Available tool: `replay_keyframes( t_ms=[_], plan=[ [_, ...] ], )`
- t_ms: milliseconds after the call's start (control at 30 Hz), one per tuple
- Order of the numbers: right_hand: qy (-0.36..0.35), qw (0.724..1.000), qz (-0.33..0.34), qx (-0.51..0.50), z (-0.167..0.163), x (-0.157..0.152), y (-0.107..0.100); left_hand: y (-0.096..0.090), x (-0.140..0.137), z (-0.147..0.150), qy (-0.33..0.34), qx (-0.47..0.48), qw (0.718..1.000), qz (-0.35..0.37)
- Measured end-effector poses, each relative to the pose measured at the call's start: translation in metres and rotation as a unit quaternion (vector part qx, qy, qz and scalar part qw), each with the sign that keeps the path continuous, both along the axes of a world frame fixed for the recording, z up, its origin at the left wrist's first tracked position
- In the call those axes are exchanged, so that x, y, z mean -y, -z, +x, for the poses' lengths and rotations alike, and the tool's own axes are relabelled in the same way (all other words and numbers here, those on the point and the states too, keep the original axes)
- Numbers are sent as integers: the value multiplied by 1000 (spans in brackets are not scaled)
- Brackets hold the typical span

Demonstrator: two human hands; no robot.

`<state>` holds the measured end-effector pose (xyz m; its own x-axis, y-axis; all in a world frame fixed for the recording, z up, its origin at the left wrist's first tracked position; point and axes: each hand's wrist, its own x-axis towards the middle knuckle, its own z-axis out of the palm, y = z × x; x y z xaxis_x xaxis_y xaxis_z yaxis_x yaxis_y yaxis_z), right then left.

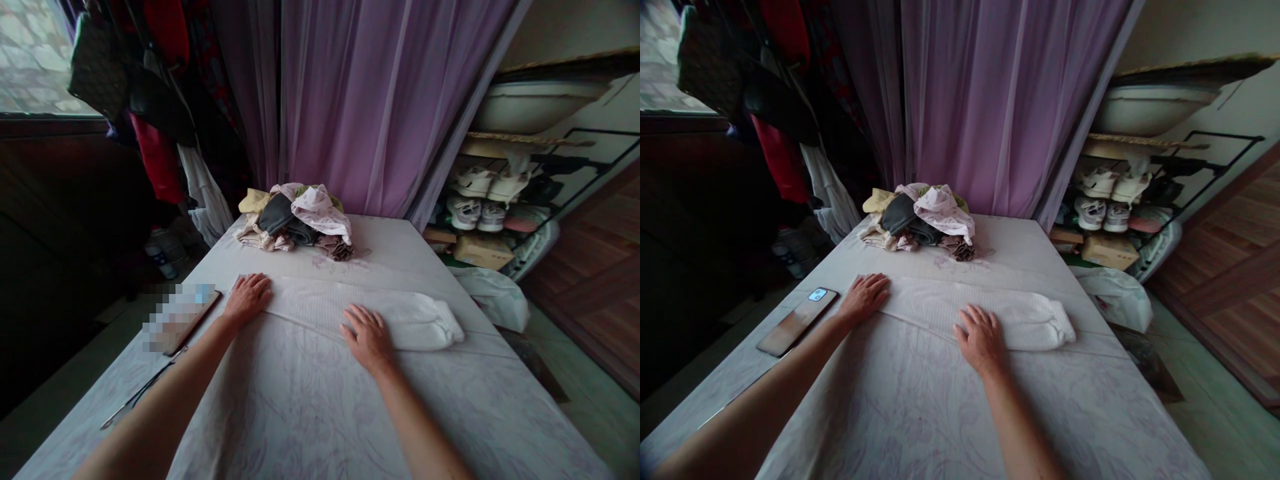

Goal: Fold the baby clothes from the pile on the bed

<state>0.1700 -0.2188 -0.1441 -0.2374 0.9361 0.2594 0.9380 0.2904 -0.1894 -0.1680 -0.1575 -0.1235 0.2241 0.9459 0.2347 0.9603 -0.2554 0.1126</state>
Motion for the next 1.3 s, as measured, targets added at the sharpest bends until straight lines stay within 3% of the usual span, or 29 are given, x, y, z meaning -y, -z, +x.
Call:
replay_keyframes(
  t_ms=[167, 267, 333, 700, 1000, 1133, 1300],
  plan=[
    [-18, 998, 40, -42, 5, -2, 7, -7, -5, -16, -148, 21, 989, 8],
    [-21, 998, 44, -50, 6, -3, 7, -16, -9, -32, -236, 55, 969, -56],
    [-22, 997, 43, -53, 6, -3, 6, -22, -12, -40, -259, 75, 957, -102],
    [-22, 996, 51, -63, 5, -3, 8, -38, -26, -48, -270, 213, 921, -182],
    [-33, 992, 101, -72, 7, -5, 15, -43, -20, -47, -272, 455, 822, -209],
    [-35, 991, 111, -71, 8, -6, 17, -46, -20, -47, -269, 491, 799, -221],
    [-40, 990, 116, -73, 8, -6, 16, -49, -21, -46, -279, 475, 799, -239]
  ],
)
